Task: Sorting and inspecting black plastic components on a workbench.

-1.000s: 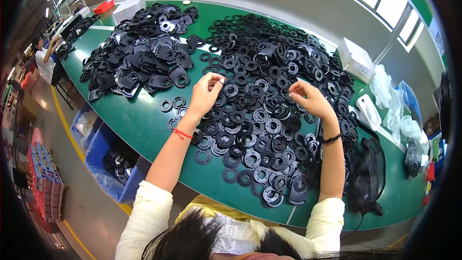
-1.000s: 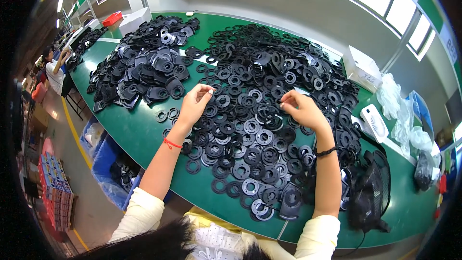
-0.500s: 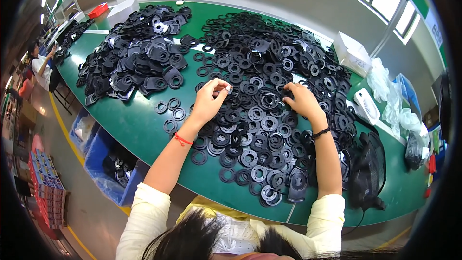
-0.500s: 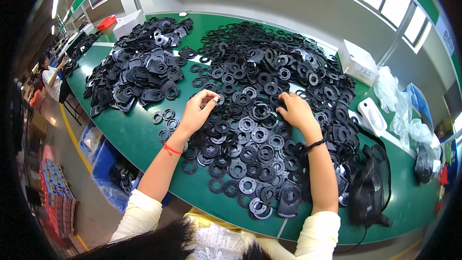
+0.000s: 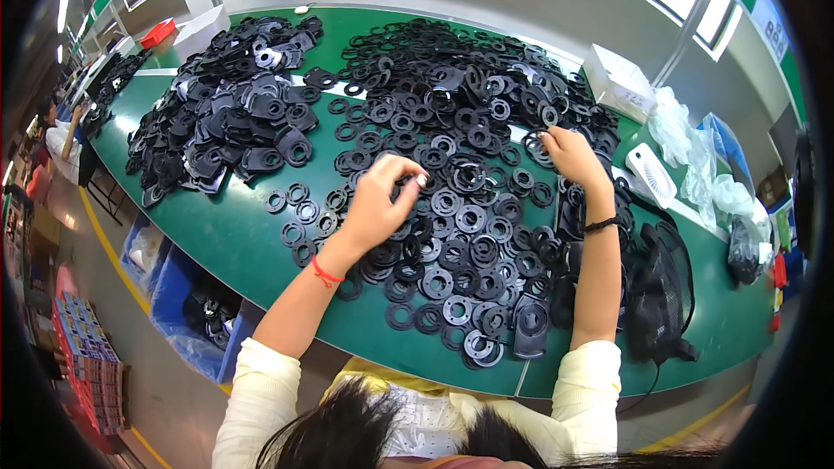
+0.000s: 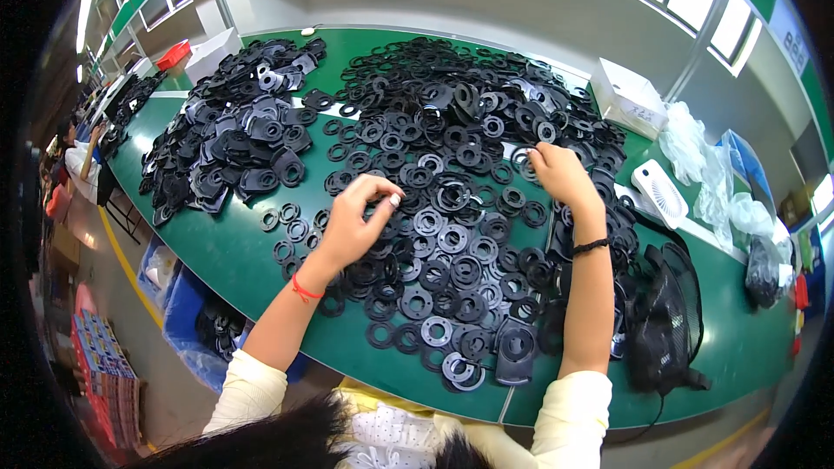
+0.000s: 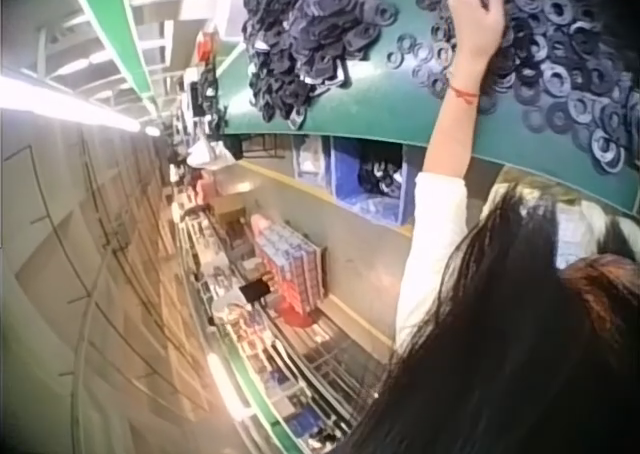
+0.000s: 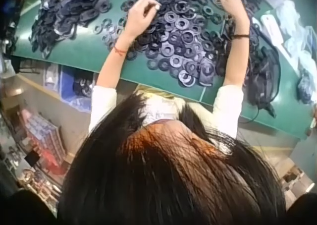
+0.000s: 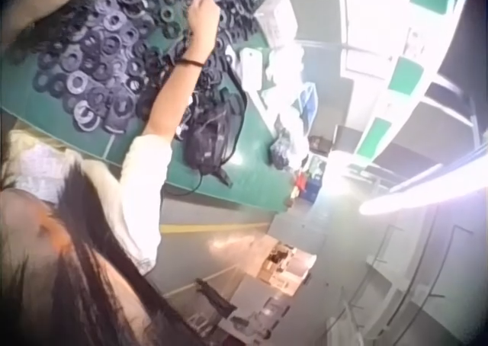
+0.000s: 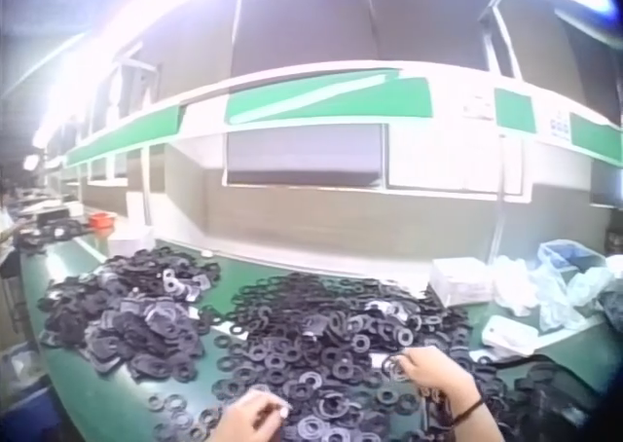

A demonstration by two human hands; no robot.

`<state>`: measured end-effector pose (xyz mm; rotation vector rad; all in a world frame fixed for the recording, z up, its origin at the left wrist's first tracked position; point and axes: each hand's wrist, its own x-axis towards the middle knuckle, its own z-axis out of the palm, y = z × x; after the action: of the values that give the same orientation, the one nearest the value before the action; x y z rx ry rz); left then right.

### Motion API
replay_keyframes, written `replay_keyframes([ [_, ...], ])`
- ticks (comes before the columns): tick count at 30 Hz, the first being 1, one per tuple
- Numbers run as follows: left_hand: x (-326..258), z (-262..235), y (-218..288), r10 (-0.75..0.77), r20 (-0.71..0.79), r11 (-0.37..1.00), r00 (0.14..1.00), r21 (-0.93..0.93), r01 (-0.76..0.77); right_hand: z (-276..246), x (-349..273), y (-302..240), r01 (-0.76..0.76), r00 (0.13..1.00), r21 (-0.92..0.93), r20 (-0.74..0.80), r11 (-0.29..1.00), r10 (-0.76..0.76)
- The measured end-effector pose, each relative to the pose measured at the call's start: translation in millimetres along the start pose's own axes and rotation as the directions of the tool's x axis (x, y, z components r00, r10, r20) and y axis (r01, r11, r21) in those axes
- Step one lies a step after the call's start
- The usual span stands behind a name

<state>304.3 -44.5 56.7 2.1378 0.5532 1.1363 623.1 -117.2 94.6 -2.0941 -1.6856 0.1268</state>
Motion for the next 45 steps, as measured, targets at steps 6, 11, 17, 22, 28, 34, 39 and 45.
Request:
replay_keyframes([
  [6, -21.7, 26.8, 24.2, 0.203, 0.329, 0.975, 0.922, 0.017, -0.221, -37.2, -17.6, 32.5, -0.211, 0.92, -0.199, 0.291, 0.957, 0.264],
  [11, -26.8, 34.7, 14.4, 0.205, 0.397, 0.975, 0.895, -0.008, -0.22, -53.6, -28.3, 48.9, -0.229, 0.887, -0.25, 0.344, 0.941, 0.307],
  [17, -26.0, 34.0, 11.3, 0.227, 0.35, 0.968, 0.909, 0.024, -0.251, -55.5, -28.6, 42.0, -0.366, 0.766, -0.255, 0.464, 0.895, 0.445],
  [22, -26.3, 35.5, 9.5, 0.221, 0.36, 0.968, 0.906, 0.032, -0.249, -43.1, -26.3, 42.8, -0.46, 0.711, -0.191, 0.506, 0.867, 0.489],
  [28, -25.5, 33.4, 9.6, 0.2, 0.36, 0.973, 0.912, 0.033, -0.226, -46.9, -25.0, 27.9, -0.445, 0.769, -0.195, 0.417, 0.874, 0.485],
  [34, -21.9, 31.4, 21.0, 0.071, 0.382, 0.988, 0.921, -0.155, -0.012, -58.0, -32.2, -22.3, 0.027, 0.995, 0.141, 0.094, 0.99, -0.04],
  [39, -28.8, 35.5, 13.8, -0.141, 0.462, 0.751, 0.875, -0.526, 0.399, -32.9, -31.5, -86.3, 0.106, 0.927, 0.821, 0.122, 0.561, -0.354],
  [45, -19.7, 31.4, 13.2, -0.235, 0.552, 0.087, 0.8, -0.808, 0.583, 12.7, -37.4, -126.8, 0.054, 0.92, 0.897, 0.126, 0.438, -0.37],
])
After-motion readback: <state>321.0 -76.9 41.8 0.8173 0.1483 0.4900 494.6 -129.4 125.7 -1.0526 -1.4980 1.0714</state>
